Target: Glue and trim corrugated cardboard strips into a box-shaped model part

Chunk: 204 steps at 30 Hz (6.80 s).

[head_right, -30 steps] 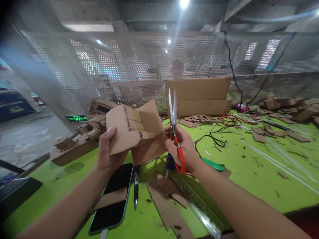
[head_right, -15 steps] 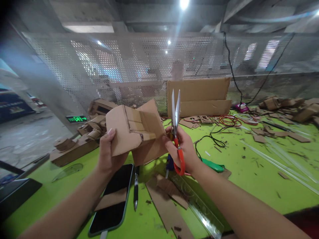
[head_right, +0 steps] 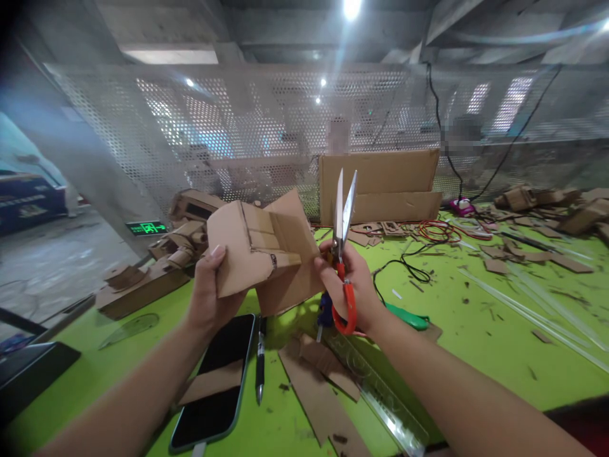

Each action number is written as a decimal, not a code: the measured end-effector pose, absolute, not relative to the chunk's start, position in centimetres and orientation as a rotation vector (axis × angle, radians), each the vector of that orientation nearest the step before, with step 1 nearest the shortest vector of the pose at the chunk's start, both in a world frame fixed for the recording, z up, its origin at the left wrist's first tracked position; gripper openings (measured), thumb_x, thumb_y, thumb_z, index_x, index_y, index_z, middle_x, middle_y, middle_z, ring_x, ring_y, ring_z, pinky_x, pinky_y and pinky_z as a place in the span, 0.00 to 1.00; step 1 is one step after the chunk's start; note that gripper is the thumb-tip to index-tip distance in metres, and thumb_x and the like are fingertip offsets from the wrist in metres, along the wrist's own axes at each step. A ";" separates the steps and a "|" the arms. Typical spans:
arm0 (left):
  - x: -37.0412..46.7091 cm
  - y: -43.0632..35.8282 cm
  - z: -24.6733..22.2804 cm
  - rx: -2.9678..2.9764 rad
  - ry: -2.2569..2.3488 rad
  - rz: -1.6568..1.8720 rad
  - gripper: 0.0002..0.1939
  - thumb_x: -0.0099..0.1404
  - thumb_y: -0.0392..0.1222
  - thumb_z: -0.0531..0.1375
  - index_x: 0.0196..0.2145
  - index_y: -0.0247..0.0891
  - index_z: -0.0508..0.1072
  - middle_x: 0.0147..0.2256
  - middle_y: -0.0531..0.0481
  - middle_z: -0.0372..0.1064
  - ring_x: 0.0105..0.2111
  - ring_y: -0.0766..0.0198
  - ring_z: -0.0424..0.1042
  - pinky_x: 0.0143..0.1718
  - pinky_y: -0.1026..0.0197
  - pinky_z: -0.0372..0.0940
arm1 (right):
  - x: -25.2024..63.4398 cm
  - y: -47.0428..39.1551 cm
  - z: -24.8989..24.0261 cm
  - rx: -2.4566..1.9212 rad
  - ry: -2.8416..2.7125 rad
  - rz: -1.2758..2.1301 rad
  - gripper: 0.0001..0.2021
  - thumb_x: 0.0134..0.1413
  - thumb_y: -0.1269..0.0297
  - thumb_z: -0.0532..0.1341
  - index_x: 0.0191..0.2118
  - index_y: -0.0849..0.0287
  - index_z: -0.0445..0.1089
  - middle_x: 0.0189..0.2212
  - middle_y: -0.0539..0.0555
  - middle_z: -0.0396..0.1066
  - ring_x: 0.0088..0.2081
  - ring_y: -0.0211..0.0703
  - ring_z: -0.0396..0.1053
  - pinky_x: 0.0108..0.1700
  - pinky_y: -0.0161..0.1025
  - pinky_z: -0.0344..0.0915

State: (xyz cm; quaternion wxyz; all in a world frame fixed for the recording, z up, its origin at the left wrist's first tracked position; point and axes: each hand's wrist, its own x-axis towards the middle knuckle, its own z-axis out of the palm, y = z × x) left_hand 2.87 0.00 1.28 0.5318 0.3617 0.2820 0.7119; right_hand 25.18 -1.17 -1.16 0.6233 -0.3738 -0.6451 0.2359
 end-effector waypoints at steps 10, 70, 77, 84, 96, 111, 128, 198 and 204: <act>2.5 0.4 1.2 0.859 0.622 1.707 0.27 0.54 0.57 0.74 0.44 0.35 0.81 0.38 0.44 0.84 0.37 0.53 0.83 0.34 0.62 0.78 | 25.9 0.1 -1.2 -0.889 -1.565 0.506 0.11 0.67 0.52 0.63 0.48 0.52 0.69 0.36 0.50 0.70 0.36 0.43 0.68 0.38 0.39 0.65; 1.9 0.4 2.1 0.851 0.599 2.056 0.24 0.57 0.57 0.70 0.48 0.45 0.80 0.41 0.51 0.84 0.42 0.54 0.82 0.32 0.64 0.75 | 26.9 -0.1 -0.2 -1.238 -2.084 0.399 0.19 0.68 0.42 0.58 0.47 0.52 0.74 0.29 0.51 0.75 0.33 0.49 0.71 0.37 0.41 0.64; 1.8 0.8 1.7 0.874 0.587 2.088 0.29 0.56 0.60 0.71 0.48 0.39 0.80 0.43 0.48 0.84 0.40 0.56 0.82 0.35 0.67 0.73 | 26.6 -0.2 -0.3 -1.348 -2.062 0.388 0.22 0.67 0.39 0.57 0.45 0.52 0.75 0.27 0.51 0.74 0.29 0.47 0.70 0.33 0.39 0.60; 2.1 0.9 1.8 0.863 0.528 2.122 0.26 0.55 0.59 0.72 0.44 0.38 0.82 0.37 0.49 0.83 0.34 0.60 0.81 0.28 0.69 0.72 | 26.2 -0.6 0.0 -1.488 -2.083 0.325 0.23 0.68 0.36 0.53 0.42 0.51 0.72 0.23 0.49 0.71 0.28 0.47 0.69 0.31 0.38 0.56; 2.0 0.4 2.1 0.833 0.570 2.073 0.29 0.53 0.58 0.73 0.48 0.38 0.80 0.34 0.49 0.81 0.36 0.55 0.80 0.27 0.65 0.73 | 26.3 -0.5 0.0 -1.540 -2.047 0.303 0.23 0.67 0.36 0.54 0.35 0.51 0.67 0.19 0.46 0.65 0.22 0.42 0.61 0.28 0.37 0.52; 1.1 1.0 1.7 0.928 0.597 2.057 0.22 0.56 0.54 0.72 0.46 0.42 0.81 0.39 0.49 0.82 0.47 0.52 0.80 0.47 0.59 0.78 | 26.4 -0.7 -0.2 -1.417 -2.096 0.357 0.21 0.68 0.39 0.55 0.43 0.52 0.70 0.27 0.48 0.72 0.28 0.44 0.66 0.31 0.37 0.56; 2.4 0.0 1.6 0.857 0.605 2.001 0.28 0.52 0.58 0.74 0.45 0.41 0.80 0.42 0.48 0.81 0.49 0.51 0.78 0.44 0.60 0.77 | 26.8 0.0 -0.8 -1.429 -1.992 0.354 0.23 0.63 0.36 0.59 0.32 0.52 0.67 0.20 0.44 0.60 0.24 0.40 0.57 0.30 0.36 0.54; 2.9 -1.0 1.2 0.831 0.624 1.921 0.28 0.48 0.55 0.76 0.46 0.44 0.80 0.41 0.49 0.82 0.53 0.47 0.78 0.51 0.54 0.78 | 27.3 0.4 -0.7 -1.359 -2.019 0.156 0.18 0.64 0.42 0.61 0.35 0.52 0.67 0.19 0.44 0.58 0.20 0.38 0.55 0.26 0.36 0.51; 2.9 -1.3 1.6 0.848 0.595 1.916 0.30 0.49 0.56 0.77 0.48 0.42 0.80 0.43 0.50 0.82 0.55 0.47 0.77 0.54 0.54 0.76 | 27.4 0.0 -0.1 -1.336 -2.053 0.265 0.15 0.65 0.45 0.60 0.39 0.52 0.66 0.20 0.42 0.57 0.22 0.37 0.53 0.25 0.34 0.52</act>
